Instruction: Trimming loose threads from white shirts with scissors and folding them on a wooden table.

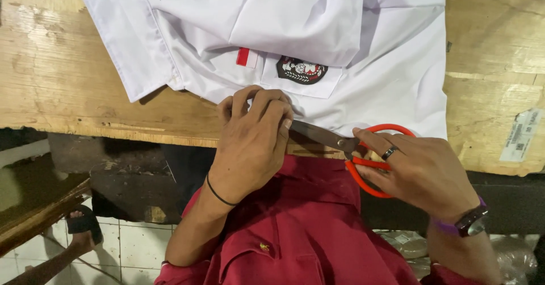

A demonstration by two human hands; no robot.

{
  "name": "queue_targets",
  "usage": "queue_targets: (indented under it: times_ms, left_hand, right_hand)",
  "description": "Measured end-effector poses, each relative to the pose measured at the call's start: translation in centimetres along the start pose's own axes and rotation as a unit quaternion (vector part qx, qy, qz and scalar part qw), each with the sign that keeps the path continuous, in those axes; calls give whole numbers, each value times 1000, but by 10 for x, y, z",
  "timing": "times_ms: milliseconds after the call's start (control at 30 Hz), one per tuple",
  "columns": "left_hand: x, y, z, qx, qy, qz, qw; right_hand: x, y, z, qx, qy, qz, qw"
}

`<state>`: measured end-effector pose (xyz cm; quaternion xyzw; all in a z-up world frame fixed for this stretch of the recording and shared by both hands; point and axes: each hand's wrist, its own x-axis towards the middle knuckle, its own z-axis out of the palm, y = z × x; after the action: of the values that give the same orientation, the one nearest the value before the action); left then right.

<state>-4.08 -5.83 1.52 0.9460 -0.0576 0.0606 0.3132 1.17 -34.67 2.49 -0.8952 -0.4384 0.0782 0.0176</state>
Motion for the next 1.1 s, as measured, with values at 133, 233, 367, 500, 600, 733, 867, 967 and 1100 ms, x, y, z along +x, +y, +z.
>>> queue_targets:
  times_ms: [133, 233, 367, 500, 600, 733, 867, 967, 1100]
  left_hand:
    - [0, 1, -1, -1, 6, 2, 1000]
    - [0, 2, -1, -2, 1, -4, 1000]
    - [-1, 2, 1, -1, -2, -9, 1000]
    - [-1, 3, -11, -77, -12, -38, 996]
    - [-18, -22, -35, -82, 45, -23, 995]
    - [-47, -58, -74, 36, 185, -101, 977]
    - [-64, -70, -83, 141, 329, -119, 926]
    - [-78, -65, -50, 99, 407, -80, 904]
    - [-103, -37, 5, -44, 276, 66, 958]
  right_hand:
    - [6, -1, 0, 3, -17, -5, 1000]
    - [8, 0, 3, -26, -73, 16, 997]
    - [8, -1, 5, -3, -40, 2, 999]
    - [8, -4, -3, 12, 5, -3, 1000]
    - [-14, 7, 5, 10, -8, 42, 999]
    - [-46, 24, 6, 18, 8, 73, 997]
    - [-51, 24, 4, 74, 86, 127, 985]
    - [-52, 25, 12, 84, 113, 111, 984]
    - [-42, 22, 14, 84, 125, 90, 984]
